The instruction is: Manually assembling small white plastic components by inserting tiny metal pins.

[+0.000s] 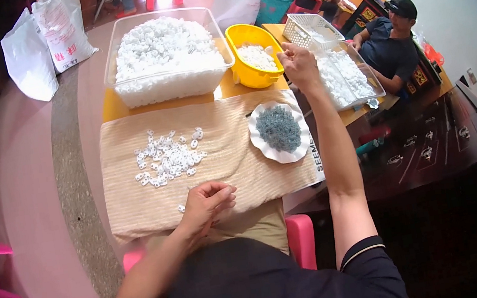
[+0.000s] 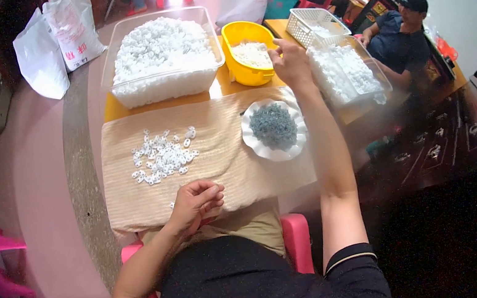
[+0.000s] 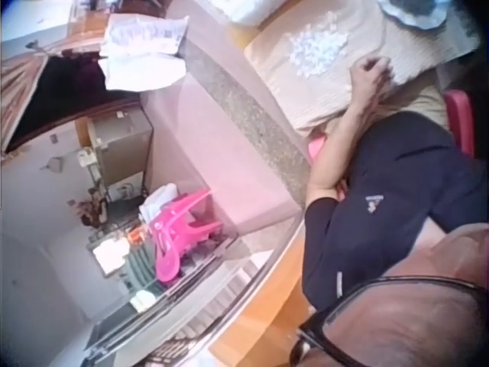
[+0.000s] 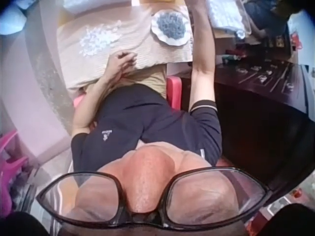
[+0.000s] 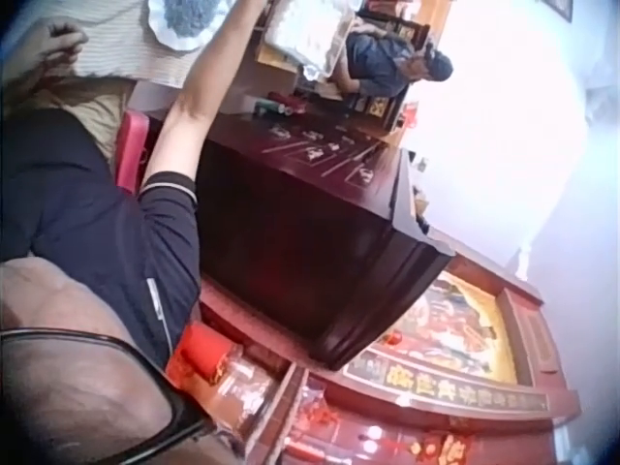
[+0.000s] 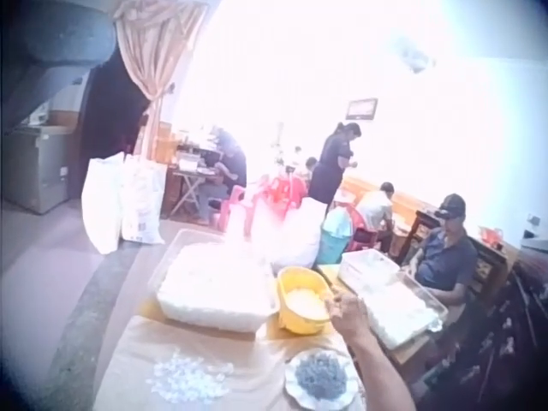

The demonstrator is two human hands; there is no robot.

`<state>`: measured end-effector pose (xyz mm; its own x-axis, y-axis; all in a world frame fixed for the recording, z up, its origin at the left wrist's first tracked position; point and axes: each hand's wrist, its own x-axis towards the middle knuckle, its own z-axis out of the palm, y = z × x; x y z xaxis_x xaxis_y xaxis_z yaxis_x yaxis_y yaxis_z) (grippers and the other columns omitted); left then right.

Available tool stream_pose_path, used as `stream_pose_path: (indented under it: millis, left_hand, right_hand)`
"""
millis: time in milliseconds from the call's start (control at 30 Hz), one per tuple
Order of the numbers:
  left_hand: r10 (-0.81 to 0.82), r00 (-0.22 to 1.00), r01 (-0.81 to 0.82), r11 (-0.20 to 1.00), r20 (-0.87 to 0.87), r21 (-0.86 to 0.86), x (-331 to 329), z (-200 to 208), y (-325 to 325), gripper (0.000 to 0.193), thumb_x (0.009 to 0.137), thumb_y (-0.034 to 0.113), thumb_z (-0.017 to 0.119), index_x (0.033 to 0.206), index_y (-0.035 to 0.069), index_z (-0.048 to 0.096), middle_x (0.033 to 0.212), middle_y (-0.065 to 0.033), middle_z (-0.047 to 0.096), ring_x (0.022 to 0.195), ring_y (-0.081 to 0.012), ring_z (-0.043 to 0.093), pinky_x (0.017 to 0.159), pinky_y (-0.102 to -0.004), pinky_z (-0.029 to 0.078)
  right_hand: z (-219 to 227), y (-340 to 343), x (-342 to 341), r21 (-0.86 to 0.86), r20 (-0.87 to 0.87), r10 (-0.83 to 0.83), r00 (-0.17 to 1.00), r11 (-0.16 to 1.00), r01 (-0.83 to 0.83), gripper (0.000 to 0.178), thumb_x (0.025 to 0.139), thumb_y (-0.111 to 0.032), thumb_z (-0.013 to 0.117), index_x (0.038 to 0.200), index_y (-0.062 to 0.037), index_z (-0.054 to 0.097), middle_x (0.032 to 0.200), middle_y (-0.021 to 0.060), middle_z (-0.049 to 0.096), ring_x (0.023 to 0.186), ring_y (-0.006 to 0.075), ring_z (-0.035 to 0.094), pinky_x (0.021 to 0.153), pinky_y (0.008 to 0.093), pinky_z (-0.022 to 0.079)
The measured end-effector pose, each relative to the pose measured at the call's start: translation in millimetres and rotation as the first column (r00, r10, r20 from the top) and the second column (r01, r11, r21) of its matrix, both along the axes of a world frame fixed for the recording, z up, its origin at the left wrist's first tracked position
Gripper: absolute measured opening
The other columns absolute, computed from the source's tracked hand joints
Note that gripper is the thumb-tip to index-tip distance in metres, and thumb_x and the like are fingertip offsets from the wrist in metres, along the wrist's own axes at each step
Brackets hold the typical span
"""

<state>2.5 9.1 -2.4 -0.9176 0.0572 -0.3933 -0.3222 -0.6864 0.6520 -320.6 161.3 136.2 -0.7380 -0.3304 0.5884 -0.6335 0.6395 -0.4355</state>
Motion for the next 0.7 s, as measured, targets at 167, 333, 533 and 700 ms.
stream_pose_path:
  millis: [167,333,533,700]
  left_hand:
    - [0.007,1.000,-0.007,1.000,-0.014,-0.011,0.1,3.6,-0.1,0.015,0.089,0.010,0.066,0.100,0.000,0.062,0.096,-0.0085,0.067,0.082,-0.0126,0.064,0.076,-0.0266,0.056]
    - [0.003,1.000,-0.003,1.000,-0.024,0.008,0.9,0.7,-2.7,0.016,0.088,0.012,0.067,0.099,0.001,0.063,0.094,-0.0070,0.067,0.080,-0.0117,0.063,0.075,-0.0260,0.056]
    - [-0.021,0.999,0.022,1.000,-0.032,0.018,2.5,-2.1,-2.2,0.016,0.088,0.014,0.068,0.097,0.002,0.063,0.088,-0.0041,0.065,0.077,-0.0107,0.063,0.072,-0.0248,0.055]
    - [-0.023,0.999,0.023,1.000,-0.040,0.003,2.9,0.2,-3.2,0.015,0.088,0.014,0.068,0.096,0.002,0.063,0.087,-0.0036,0.064,0.075,-0.0104,0.062,0.070,-0.0242,0.055]
  right_hand:
    - [-35.0,-10.1,35.9,-0.029,0.270,0.269,0.925,0.962,-0.271,0.026,0.086,-0.013,0.067,0.108,0.0007,0.067,0.083,0.0090,0.068,0.073,0.0151,0.063,0.065,0.0255,0.050]
    - [-75.7,-35.1,80.7,0.011,0.405,0.424,0.810,0.883,-0.468,0.022,0.086,-0.011,0.069,0.101,0.0036,0.067,0.080,0.0023,0.065,0.065,0.0081,0.056,0.059,0.0224,0.047]
    - [-99.9,-64.0,107.8,0.051,0.421,0.474,0.773,0.839,-0.542,0.020,0.079,-0.007,0.070,0.098,0.0025,0.068,0.082,0.0119,0.068,0.067,0.0139,0.060,0.062,0.0276,0.048]
    - [-108.3,-85.3,122.5,0.137,0.446,0.469,0.762,0.806,-0.576,0.021,0.077,-0.005,0.067,0.098,-0.0023,0.069,0.081,0.0120,0.067,0.067,0.0177,0.061,0.064,0.0301,0.049]
